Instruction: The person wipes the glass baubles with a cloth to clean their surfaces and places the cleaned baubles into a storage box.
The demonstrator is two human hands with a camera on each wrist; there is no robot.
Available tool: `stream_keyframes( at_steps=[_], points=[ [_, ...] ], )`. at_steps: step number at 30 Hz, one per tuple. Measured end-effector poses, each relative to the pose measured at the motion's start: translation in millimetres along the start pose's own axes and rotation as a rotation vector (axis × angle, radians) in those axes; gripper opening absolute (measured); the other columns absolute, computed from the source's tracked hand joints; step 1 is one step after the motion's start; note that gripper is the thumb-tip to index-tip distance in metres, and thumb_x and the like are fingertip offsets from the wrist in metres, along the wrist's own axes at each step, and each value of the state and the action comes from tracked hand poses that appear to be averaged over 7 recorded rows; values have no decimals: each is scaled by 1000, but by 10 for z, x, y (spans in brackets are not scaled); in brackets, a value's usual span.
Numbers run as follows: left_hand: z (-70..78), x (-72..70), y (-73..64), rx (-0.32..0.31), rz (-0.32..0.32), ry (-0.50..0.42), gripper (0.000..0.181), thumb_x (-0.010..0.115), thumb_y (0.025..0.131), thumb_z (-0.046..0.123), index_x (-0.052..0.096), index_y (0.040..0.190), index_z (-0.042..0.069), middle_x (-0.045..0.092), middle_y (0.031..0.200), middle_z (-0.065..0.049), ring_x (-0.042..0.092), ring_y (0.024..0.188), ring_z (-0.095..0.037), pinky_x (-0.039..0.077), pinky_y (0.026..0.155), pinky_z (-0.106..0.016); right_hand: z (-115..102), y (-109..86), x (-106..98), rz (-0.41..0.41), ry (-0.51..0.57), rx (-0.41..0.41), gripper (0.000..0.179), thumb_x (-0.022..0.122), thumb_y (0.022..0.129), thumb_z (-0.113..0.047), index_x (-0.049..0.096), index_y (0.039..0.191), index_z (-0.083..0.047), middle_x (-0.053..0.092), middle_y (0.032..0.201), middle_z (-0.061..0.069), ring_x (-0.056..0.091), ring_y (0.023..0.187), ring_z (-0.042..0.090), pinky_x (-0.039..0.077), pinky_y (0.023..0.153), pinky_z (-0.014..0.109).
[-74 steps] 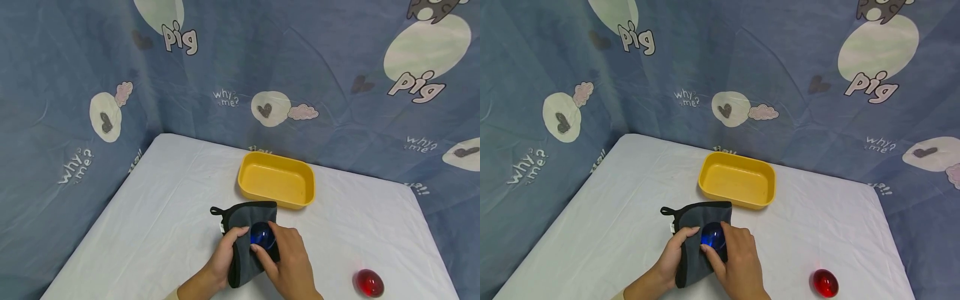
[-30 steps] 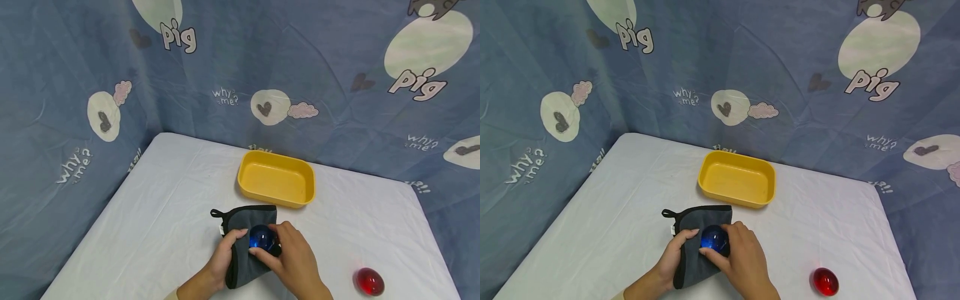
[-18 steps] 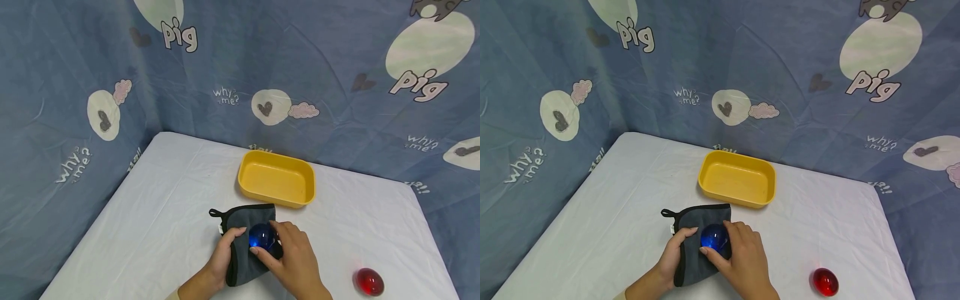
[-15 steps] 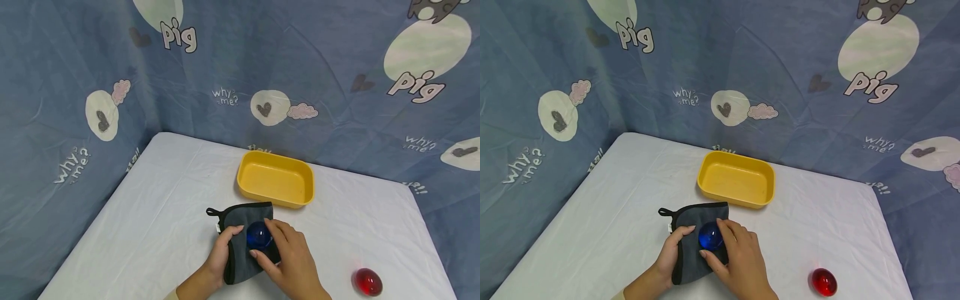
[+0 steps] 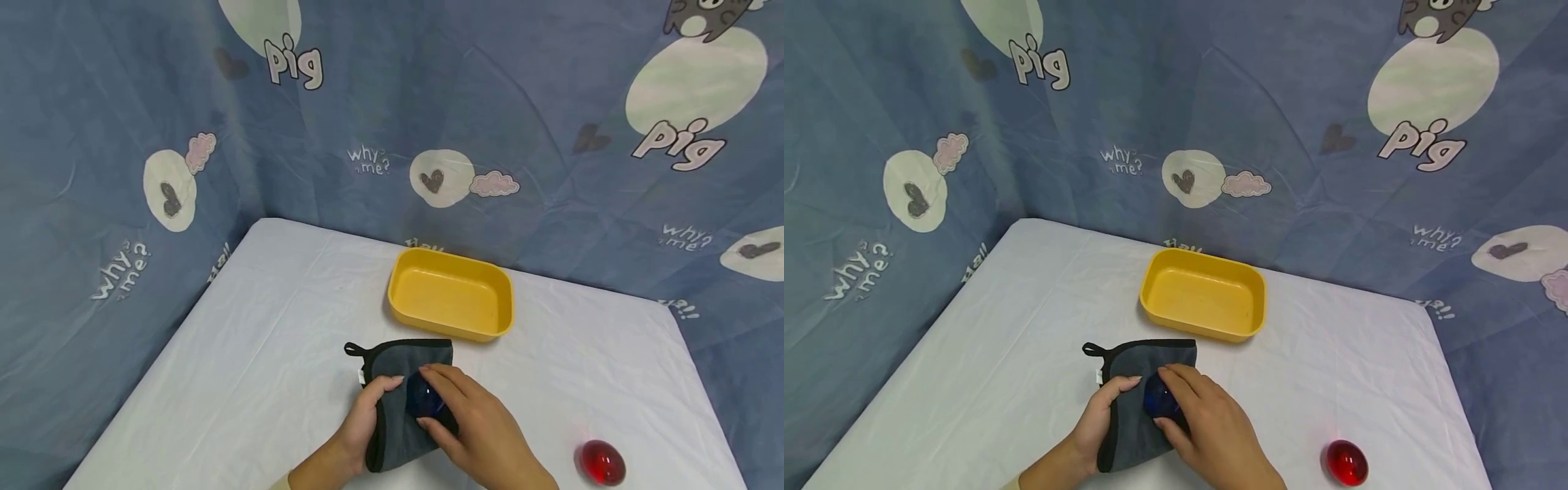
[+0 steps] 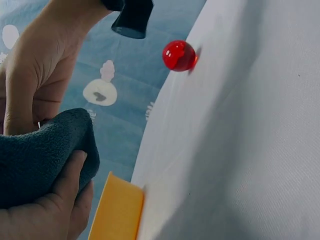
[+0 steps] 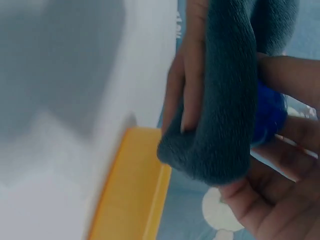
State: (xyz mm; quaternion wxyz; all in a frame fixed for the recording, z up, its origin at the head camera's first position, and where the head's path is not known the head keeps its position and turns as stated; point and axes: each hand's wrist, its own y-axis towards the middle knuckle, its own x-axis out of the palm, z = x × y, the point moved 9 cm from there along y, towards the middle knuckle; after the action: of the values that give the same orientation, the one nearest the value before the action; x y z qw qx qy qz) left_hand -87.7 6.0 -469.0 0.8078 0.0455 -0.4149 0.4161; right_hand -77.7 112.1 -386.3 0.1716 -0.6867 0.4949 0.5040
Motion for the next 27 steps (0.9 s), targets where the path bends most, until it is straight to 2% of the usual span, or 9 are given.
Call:
stream_keyframes(
  at_steps=[3, 7, 10, 12, 15, 19, 21, 24, 27],
  points=[
    [-34, -22, 2, -9, 28, 2, 56, 32, 107, 34, 38, 152, 1, 61, 133, -6, 62, 118, -17, 51, 102, -33, 27, 8, 11, 71, -7, 61, 60, 85, 88, -43, 65, 134, -11, 65, 124, -4, 64, 104, 6, 59, 89, 34],
    [-79, -15, 10, -25, 56, 3, 58, 33, 106, 35, 36, 151, 0, 61, 129, -7, 61, 116, -17, 51, 102, -34, 89, -6, -25, 211, -64, 176, 60, 81, 83, -63, 69, 110, -10, 64, 97, -5, 58, 81, 4, 58, 72, 28],
    [-94, 25, 24, -20, 52, -17, 58, 34, 106, 35, 36, 151, 0, 61, 130, -7, 60, 119, -18, 50, 104, -35, 129, -28, -62, 292, -100, 240, 61, 80, 80, -68, 68, 95, -11, 61, 86, -4, 54, 75, 6, 55, 65, 28],
    [-95, 40, 31, -13, 52, -28, 56, 34, 106, 34, 38, 150, 0, 61, 130, -6, 60, 120, -17, 49, 105, -36, 142, -41, -73, 310, -108, 254, 60, 80, 80, -68, 67, 93, -11, 60, 85, -4, 54, 76, 8, 54, 65, 29],
    [-78, 17, 23, -9, 78, -28, 57, 34, 106, 36, 38, 151, 1, 61, 130, -6, 60, 119, -17, 50, 103, -35, 156, -59, -60, 272, -70, 245, 59, 80, 82, -66, 69, 103, -12, 62, 94, -5, 55, 85, 6, 55, 71, 29],
    [-23, -53, -5, -9, 131, -12, 59, 34, 105, 38, 37, 152, 2, 63, 131, -7, 63, 115, -18, 52, 100, -35, 188, -89, -60, 153, 73, 234, 66, 80, 86, -59, 66, 133, -14, 65, 120, -9, 62, 100, 4, 59, 81, 28],
    [7, -79, -17, -7, 145, -6, 60, 34, 105, 39, 36, 152, 2, 64, 132, -8, 64, 115, -18, 53, 100, -34, 193, -99, -67, 82, 108, 238, 68, 79, 88, -55, 62, 142, -18, 63, 131, -11, 64, 106, 5, 60, 84, 28],
    [33, -97, -30, -7, 149, -3, 60, 34, 105, 39, 35, 153, 1, 63, 134, -8, 64, 117, -19, 53, 101, -34, 158, -99, -71, -11, 55, 220, 63, 79, 91, -49, 61, 145, -20, 62, 140, -8, 66, 111, 9, 60, 86, 30],
    [34, -90, -25, -4, 140, -8, 59, 34, 106, 38, 36, 152, 1, 63, 135, -8, 64, 119, -19, 52, 102, -34, 96, -93, -83, -49, -44, 162, 62, 82, 91, -38, 61, 146, -18, 62, 143, -3, 68, 114, 15, 59, 89, 34]
  ],
)
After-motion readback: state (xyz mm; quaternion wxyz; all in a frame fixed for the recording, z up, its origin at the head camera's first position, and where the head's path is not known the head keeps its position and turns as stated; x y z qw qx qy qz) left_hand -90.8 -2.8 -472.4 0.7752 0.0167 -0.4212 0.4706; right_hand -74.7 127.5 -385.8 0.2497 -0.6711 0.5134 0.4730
